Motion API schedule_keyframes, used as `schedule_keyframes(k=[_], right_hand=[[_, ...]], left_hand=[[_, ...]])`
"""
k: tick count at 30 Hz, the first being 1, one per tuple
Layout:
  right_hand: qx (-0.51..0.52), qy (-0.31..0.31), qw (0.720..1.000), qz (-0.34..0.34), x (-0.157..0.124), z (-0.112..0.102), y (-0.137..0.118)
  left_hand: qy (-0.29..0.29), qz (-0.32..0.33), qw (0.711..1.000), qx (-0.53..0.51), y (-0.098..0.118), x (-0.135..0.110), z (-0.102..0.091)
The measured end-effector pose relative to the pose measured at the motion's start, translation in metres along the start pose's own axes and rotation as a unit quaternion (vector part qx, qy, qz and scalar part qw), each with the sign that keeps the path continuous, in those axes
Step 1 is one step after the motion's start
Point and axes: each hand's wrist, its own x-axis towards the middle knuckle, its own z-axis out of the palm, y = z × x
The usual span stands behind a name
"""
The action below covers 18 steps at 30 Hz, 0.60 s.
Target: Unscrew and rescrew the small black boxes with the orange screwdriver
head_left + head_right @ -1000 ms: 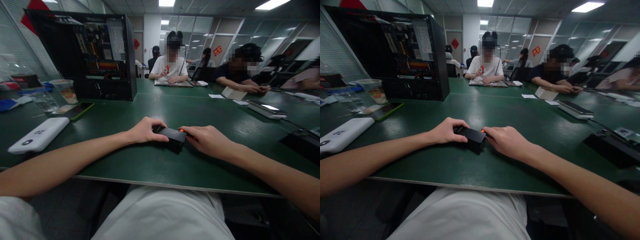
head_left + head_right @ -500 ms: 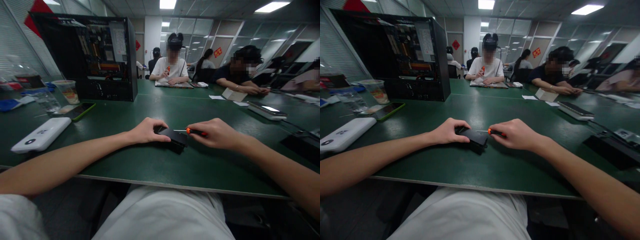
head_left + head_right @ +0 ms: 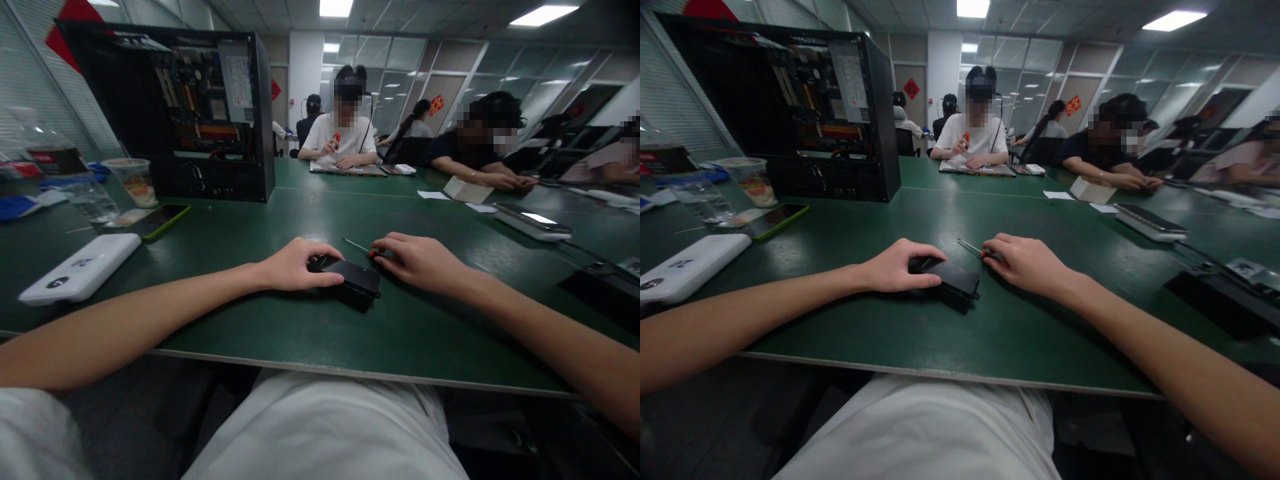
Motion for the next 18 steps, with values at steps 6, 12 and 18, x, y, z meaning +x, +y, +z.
schedule_keyframes(k=[6, 12, 18], right_hand=[[0.109, 0.094, 0.986, -0.086, -0.005, -0.017, -0.031], [0.089, 0.072, 0.982, -0.152, -0.009, -0.018, -0.046], [0.086, 0.064, 0.986, -0.126, -0.010, -0.013, -0.041]], left_hand=[[0.010, -0.006, 1.000, -0.011, 0.000, 0.000, 0.001], [0.045, -0.012, 0.997, -0.057, 0.003, 0.002, 0.000], [0.100, -0.040, 0.989, -0.103, -0.012, 0.006, -0.007]])
